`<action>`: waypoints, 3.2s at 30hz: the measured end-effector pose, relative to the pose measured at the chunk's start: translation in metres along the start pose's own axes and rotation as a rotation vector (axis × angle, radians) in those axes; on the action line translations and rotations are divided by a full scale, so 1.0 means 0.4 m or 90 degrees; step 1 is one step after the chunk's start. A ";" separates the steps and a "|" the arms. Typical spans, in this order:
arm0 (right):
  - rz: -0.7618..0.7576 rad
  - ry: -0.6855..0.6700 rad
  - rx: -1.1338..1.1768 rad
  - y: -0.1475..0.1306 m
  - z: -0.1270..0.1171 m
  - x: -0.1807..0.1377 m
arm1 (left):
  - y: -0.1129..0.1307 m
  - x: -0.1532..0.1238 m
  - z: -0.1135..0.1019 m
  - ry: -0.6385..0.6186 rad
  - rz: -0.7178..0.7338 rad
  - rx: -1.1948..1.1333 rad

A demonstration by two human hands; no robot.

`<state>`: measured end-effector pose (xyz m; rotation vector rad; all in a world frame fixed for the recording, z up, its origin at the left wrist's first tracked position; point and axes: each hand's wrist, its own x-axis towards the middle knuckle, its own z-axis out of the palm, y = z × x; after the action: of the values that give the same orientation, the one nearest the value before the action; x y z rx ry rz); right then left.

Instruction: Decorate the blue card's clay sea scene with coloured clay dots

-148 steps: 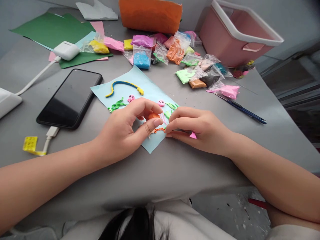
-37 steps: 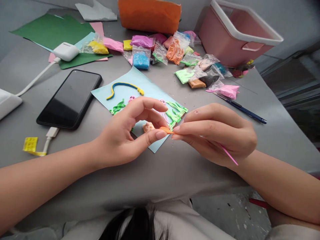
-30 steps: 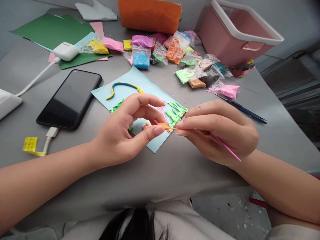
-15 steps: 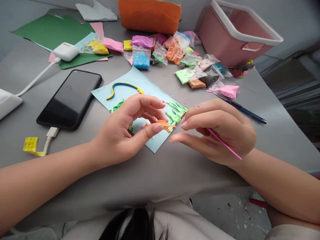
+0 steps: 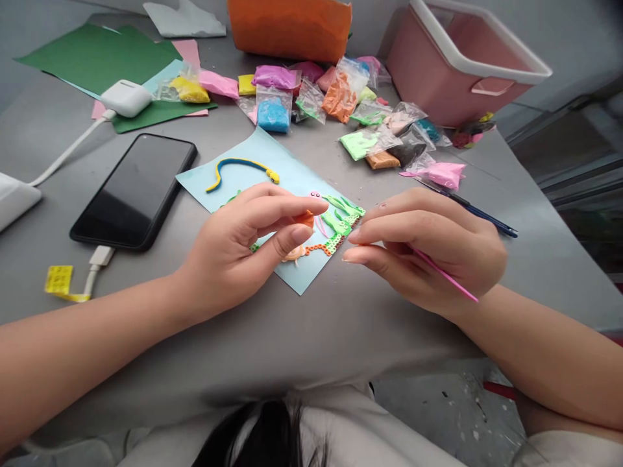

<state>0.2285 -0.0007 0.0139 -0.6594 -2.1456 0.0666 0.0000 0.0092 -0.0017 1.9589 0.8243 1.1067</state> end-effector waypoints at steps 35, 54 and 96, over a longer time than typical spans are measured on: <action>-0.022 -0.207 0.033 0.048 0.003 -0.047 | -0.006 -0.010 0.010 0.029 -0.069 0.004; 0.055 -0.245 0.098 0.056 0.007 -0.055 | -0.002 -0.011 0.008 0.012 -0.052 0.039; 0.146 -0.182 0.204 0.028 -0.014 -0.034 | 0.016 -0.006 0.011 -0.020 -0.058 0.106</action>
<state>0.2443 0.0015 0.0045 -0.7356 -2.2478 0.6494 0.0038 0.0027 0.0009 2.0473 1.0067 0.9777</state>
